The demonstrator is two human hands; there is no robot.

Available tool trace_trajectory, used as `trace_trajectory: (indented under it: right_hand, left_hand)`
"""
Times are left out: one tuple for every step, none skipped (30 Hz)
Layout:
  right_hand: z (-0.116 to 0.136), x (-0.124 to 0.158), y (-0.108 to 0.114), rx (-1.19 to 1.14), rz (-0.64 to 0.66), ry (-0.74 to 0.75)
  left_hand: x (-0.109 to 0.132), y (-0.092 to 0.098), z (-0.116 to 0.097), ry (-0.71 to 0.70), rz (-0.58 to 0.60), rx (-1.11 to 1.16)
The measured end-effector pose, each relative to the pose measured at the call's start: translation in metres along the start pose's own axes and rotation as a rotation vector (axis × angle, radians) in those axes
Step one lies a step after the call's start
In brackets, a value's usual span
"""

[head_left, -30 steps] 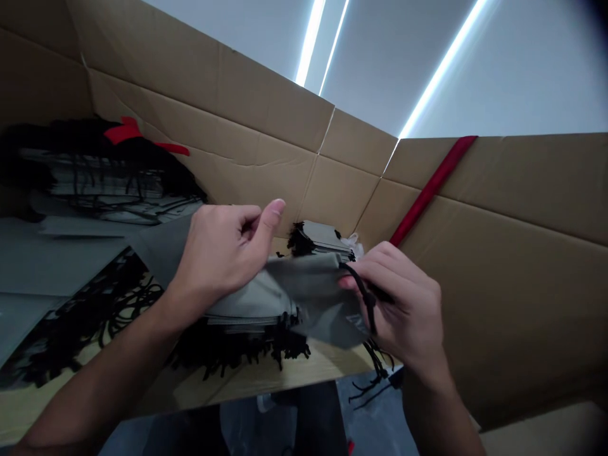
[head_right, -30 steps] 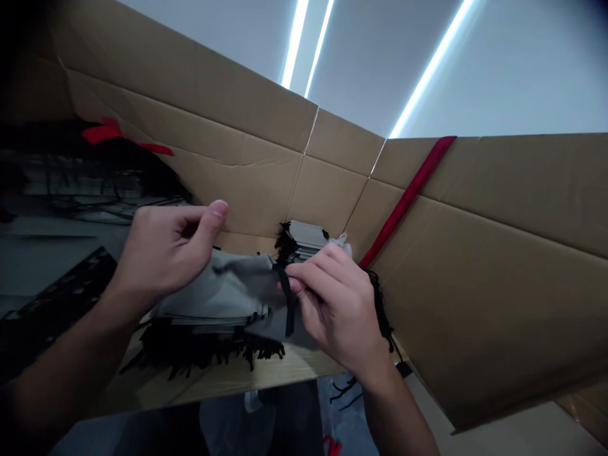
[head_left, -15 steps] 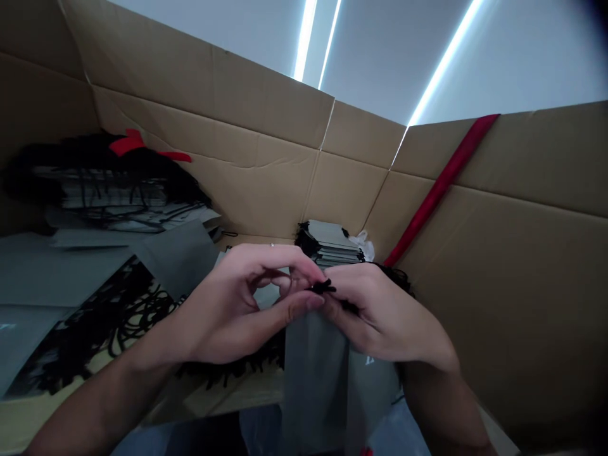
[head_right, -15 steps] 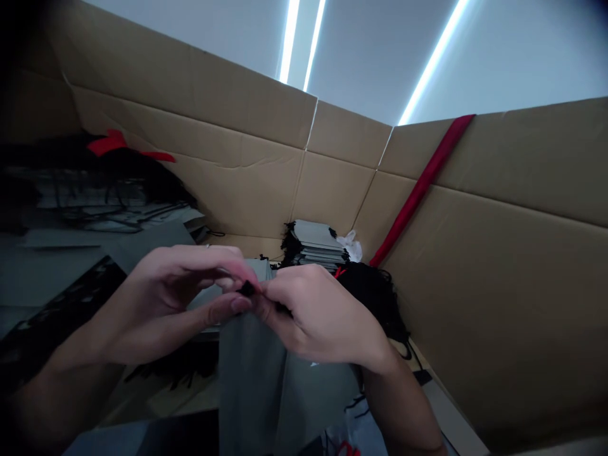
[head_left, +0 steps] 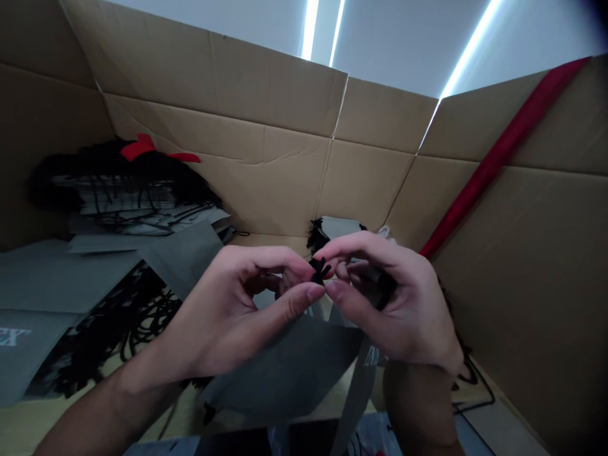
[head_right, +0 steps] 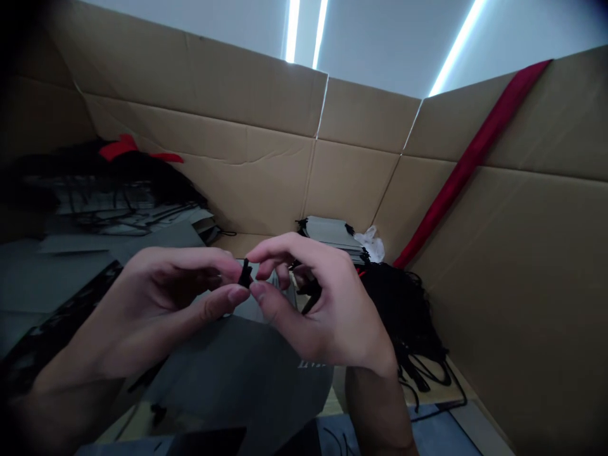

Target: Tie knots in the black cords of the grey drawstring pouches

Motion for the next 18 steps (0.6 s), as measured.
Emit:
trace_trajectory:
  right_hand:
    - [-0.0012,-0.0014,0.0,-0.021,-0.01,-0.006]
    - [-0.0016,-0.0026,0.0003,-0.034,-0.02,-0.01]
    - [-0.0014,-0.0036,0.0009,-0.035,-0.03,-0.011]
    - [-0.0006,-0.0043,0.0015,-0.026,-0.04,-0.009]
    - [0.0005,-0.0047,0.0022,-0.011,-0.049,-0.002]
    - [0.0015,-0.0049,0.0027,0.006,-0.056,0.0]
    - [0.0023,-0.0049,0.003,0.019,-0.061,0.004]
    - [0.0027,-0.0048,0.0029,0.029,-0.059,0.003]
    - [0.003,-0.0046,0.0025,0.035,-0.054,0.004]
    - [0.0032,-0.0045,0.0017,0.039,-0.045,0.006]
    - [0.0035,-0.0044,0.0009,0.042,-0.036,0.01]
    - [0.0035,-0.0043,0.0001,0.047,-0.029,0.012]
    - [0.0033,-0.0043,-0.0003,0.05,-0.031,0.012]
    - [0.0026,-0.0044,-0.0005,0.049,-0.038,0.004]
    - [0.0016,-0.0047,-0.0005,0.041,-0.05,-0.007]
    - [0.0004,-0.0052,-0.0005,0.027,-0.063,-0.021]
    - [-0.0009,-0.0059,-0.0005,0.01,-0.076,-0.034]
    - [-0.0017,-0.0067,-0.0005,-0.006,-0.087,-0.04]
  left_hand:
    - [0.0001,-0.0006,0.0006,0.009,-0.001,-0.014]
    - [0.0,-0.0014,0.0015,0.017,0.0,-0.025]
    - [-0.0001,-0.0022,0.0027,0.024,0.001,-0.037]
    - [-0.0004,-0.003,0.0039,0.028,0.001,-0.05]
    - [-0.0006,-0.0037,0.005,0.03,-0.002,-0.064]
    - [-0.0008,-0.0043,0.0061,0.029,-0.006,-0.072]
    - [-0.001,-0.0051,0.0068,0.025,-0.008,-0.077]
    - [-0.001,-0.0059,0.0073,0.024,-0.011,-0.085]
    - [-0.0009,-0.0067,0.0073,0.02,-0.016,-0.097]
    - [-0.0006,-0.0076,0.0068,0.015,-0.019,-0.112]
    - [-0.0003,-0.0084,0.0059,0.011,-0.022,-0.132]
    - [0.0,-0.0093,0.0049,0.009,-0.021,-0.157]
    - [0.0003,-0.0099,0.0035,0.003,-0.023,-0.183]
    - [0.0005,-0.0101,0.0022,-0.004,-0.029,-0.208]
    - [0.0007,-0.0101,0.0009,-0.013,-0.034,-0.229]
    - [0.0007,-0.0098,-0.0001,-0.023,-0.04,-0.249]
    - [0.0006,-0.0093,-0.0009,-0.035,-0.048,-0.263]
    - [0.0003,-0.0087,-0.0015,-0.049,-0.056,-0.272]
Point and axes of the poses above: each hand's wrist, its own x-axis away from the middle knuckle, its own y-axis out of the back of the hand, z = x × y, the point moved 6 cm from there along -x, towards the middle knuckle, and after that the axes turned 12 degrees about z, right-handed, at the moved point
